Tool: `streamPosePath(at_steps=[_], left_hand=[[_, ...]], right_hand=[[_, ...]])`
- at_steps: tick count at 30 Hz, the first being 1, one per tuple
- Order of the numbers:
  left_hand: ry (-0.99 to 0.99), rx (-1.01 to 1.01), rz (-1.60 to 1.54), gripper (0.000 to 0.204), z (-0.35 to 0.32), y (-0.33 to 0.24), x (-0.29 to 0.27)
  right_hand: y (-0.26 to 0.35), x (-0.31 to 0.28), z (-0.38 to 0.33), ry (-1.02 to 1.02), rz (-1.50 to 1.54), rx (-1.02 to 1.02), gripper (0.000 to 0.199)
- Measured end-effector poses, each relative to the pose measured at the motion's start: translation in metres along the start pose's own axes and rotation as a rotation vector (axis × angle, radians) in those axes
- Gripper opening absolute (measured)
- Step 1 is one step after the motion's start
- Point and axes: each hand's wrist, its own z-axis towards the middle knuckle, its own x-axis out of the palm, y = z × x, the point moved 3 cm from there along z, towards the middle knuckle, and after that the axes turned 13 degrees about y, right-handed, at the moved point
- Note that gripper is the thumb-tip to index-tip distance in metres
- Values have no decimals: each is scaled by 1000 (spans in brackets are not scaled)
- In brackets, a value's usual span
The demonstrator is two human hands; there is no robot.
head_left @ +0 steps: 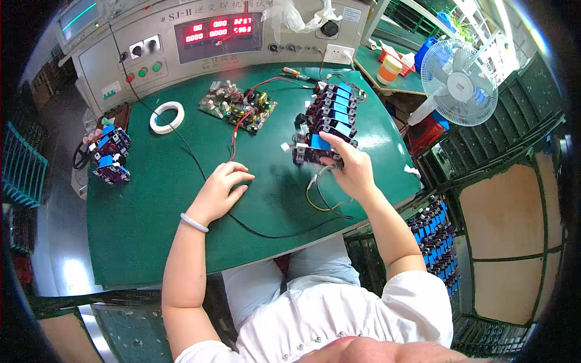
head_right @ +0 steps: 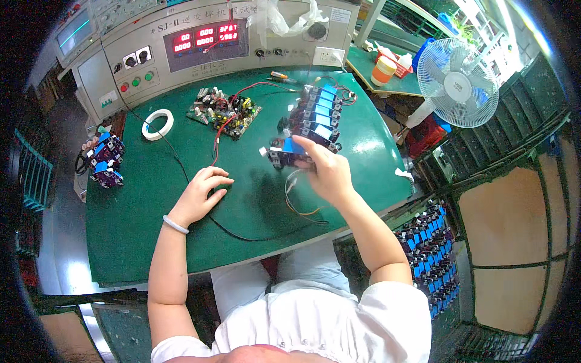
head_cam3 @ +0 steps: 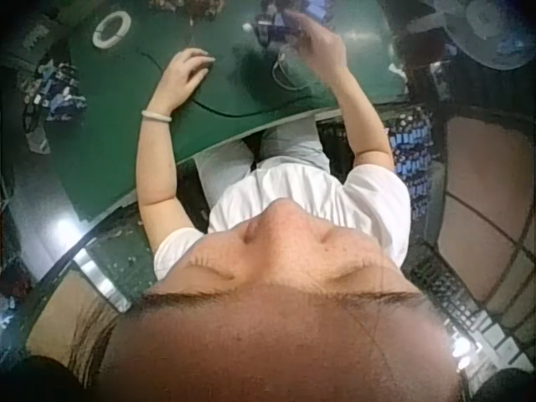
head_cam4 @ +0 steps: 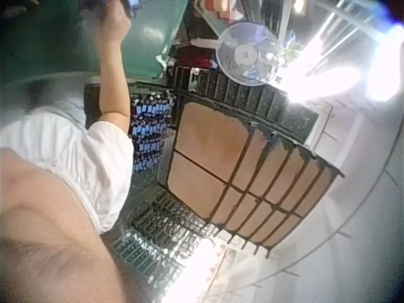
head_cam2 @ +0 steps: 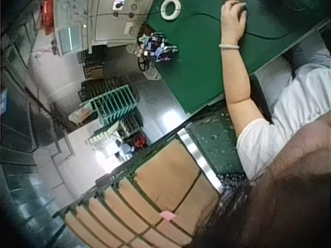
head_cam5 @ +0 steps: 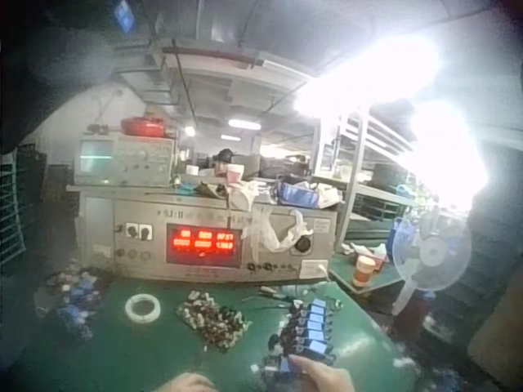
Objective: Use multimeter probes to test voltage or continuity on assembled electronic circuit boards.
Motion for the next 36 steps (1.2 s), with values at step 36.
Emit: streamPosePath(at_steps=[36], left_hand=[[4, -14, -5, 23, -2, -2, -3]], right_hand=[[-47, 27, -24, -121, -337, 356, 59]])
